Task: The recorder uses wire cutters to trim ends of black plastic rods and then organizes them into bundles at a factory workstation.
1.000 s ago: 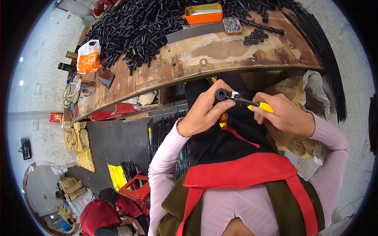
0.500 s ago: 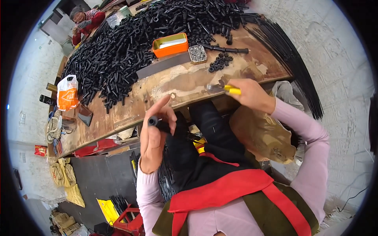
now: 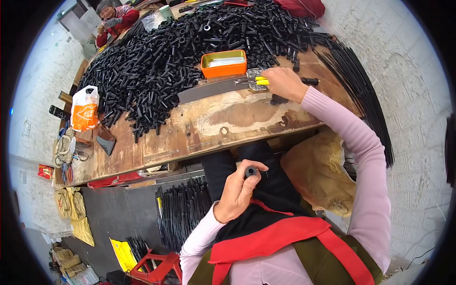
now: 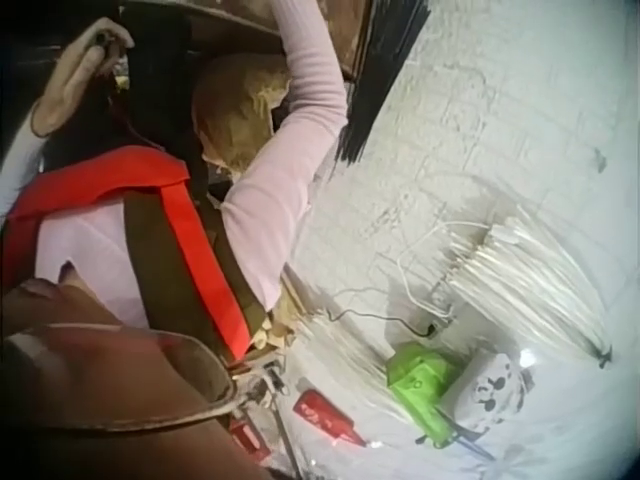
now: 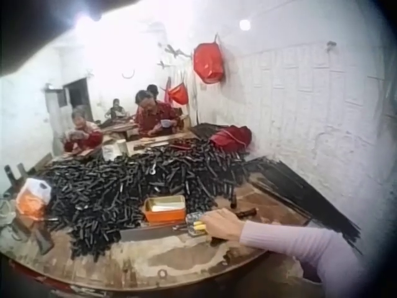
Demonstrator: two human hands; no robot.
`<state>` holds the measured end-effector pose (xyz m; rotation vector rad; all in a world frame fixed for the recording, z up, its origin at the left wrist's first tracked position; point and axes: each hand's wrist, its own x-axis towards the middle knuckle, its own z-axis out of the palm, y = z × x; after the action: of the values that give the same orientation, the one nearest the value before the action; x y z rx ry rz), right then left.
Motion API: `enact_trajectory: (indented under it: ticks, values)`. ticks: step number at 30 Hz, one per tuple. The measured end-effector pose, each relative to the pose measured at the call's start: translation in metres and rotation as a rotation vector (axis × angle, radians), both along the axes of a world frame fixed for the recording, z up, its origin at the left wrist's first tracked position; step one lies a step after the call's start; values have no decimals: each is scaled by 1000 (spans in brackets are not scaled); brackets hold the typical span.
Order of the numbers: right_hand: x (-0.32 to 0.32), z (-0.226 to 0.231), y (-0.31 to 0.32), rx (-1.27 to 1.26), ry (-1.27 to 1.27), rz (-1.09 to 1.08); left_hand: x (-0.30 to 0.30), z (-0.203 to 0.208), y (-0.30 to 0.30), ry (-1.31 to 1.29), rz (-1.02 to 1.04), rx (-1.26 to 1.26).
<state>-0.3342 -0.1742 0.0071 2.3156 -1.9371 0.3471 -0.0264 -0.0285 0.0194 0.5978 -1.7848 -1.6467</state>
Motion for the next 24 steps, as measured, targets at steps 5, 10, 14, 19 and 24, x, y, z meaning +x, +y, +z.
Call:
enact_trajectory:
  ticks: [5,10,14,19,24]
  values:
    - [14,8,-8,80,-55,-21,8,-1,-4,0,31,27]
    - [0,11,-24,97,-311,-49,11,-4,-5,52,64,3]
    - [-11,13,-32,321,-890,-270,12,6,1,171,73,-87]
    - [-14,24,-14,594,-1617,-207,22,12,13,140,-6,-6]
    - [22,33,14,681,-1943,-46,27,1,17,272,160,58]
